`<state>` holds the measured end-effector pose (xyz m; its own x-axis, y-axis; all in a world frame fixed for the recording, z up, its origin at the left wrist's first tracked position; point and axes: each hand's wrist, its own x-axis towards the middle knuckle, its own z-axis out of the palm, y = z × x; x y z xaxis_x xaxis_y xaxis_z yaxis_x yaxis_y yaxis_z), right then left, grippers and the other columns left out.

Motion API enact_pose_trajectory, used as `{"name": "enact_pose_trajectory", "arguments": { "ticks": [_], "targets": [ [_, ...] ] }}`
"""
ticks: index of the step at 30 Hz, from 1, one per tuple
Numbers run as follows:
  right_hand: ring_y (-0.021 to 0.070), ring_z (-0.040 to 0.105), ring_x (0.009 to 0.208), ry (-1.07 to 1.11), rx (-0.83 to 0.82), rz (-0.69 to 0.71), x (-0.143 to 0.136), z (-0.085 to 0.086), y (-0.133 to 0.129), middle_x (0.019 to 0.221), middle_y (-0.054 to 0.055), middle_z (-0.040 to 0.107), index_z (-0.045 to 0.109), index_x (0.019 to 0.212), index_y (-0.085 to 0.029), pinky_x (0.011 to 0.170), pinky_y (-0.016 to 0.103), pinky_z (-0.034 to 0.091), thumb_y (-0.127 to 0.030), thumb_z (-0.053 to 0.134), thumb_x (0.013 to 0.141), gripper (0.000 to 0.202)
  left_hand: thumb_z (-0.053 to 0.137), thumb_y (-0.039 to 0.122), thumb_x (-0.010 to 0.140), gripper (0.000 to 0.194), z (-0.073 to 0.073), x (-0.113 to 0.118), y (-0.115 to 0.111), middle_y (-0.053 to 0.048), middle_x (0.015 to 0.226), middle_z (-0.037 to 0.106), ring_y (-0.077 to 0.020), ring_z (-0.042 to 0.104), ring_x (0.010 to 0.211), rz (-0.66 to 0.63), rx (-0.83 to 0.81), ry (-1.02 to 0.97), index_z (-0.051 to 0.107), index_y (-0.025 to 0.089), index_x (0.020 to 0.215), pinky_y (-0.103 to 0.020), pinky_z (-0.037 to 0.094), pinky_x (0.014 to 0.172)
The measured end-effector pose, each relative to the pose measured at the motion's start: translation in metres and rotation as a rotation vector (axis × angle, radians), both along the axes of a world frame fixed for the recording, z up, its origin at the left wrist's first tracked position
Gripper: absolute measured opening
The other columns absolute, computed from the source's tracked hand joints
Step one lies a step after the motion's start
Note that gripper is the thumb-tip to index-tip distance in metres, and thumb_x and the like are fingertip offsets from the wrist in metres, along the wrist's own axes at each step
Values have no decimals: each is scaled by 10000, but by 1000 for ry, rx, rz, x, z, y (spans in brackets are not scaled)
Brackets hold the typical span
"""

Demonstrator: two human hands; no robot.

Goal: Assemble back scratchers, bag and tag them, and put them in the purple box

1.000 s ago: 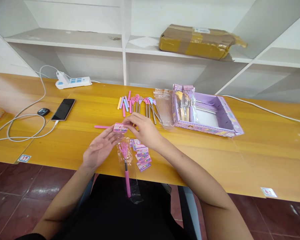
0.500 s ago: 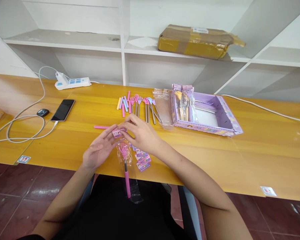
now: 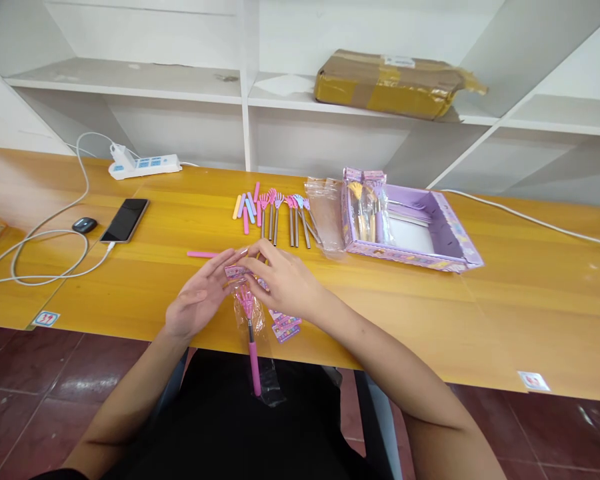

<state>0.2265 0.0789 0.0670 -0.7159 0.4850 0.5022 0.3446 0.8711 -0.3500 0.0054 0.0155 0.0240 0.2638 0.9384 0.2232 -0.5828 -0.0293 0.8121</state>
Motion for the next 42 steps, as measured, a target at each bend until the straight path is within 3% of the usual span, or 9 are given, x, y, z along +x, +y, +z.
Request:
{"name": "enact_pose_trajectory", "arguments": {
  "ticks": [6,10,17,25,33,42],
  "targets": [
    [243,651,1018,-27,-8,-24,-2,-4,-2,1299,146,534,677,1286,-243,836,449,631,-204,576,1038,270,691,314,865,711,1,0,-1,-116,1711,462,-367,388,1591,-11,9,14,573,235,1562,-517,372,1265],
    [262,666,1127,41,-31,-63,-2,-3,0,1494,173,446,675,1307,-248,897,491,640,-180,569,1038,297,695,318,866,717,1,1,-1,-116,1700,474,-367,411,1574,-12,13,11,567,237,1566,-519,372,1270],
    [262,618,1376,142,-129,16,0,2,2,1466,113,622,645,1402,-263,1155,505,550,-158,531,1059,376,729,338,869,704,-2,1,-1,-92,1696,466,-379,411,1569,25,3,60,569,290,1552,-527,405,1254],
    [292,658,1250,163,-47,2,3,2,-2,1367,104,701,651,1416,-269,1067,578,557,-157,554,1044,401,764,230,910,906,-7,2,-3,-105,1584,588,-326,556,1466,-3,-71,66,294,406,1664,-556,397,1231],
    [288,661,1236,115,-16,48,11,-13,-8,1313,123,724,673,1354,-213,1042,534,596,-128,590,1020,355,748,245,933,554,-13,3,-1,-125,1546,612,-334,557,1445,-63,-101,136,611,269,1470,-498,410,1211],
    [277,687,1131,101,47,68,14,-18,-11,1234,117,748,670,1340,-208,955,505,630,-124,581,1018,344,761,255,945,448,-13,4,0,-112,1451,689,-327,591,1410,-15,-105,171,704,248,1390,-454,454,1168]
  ]
}}
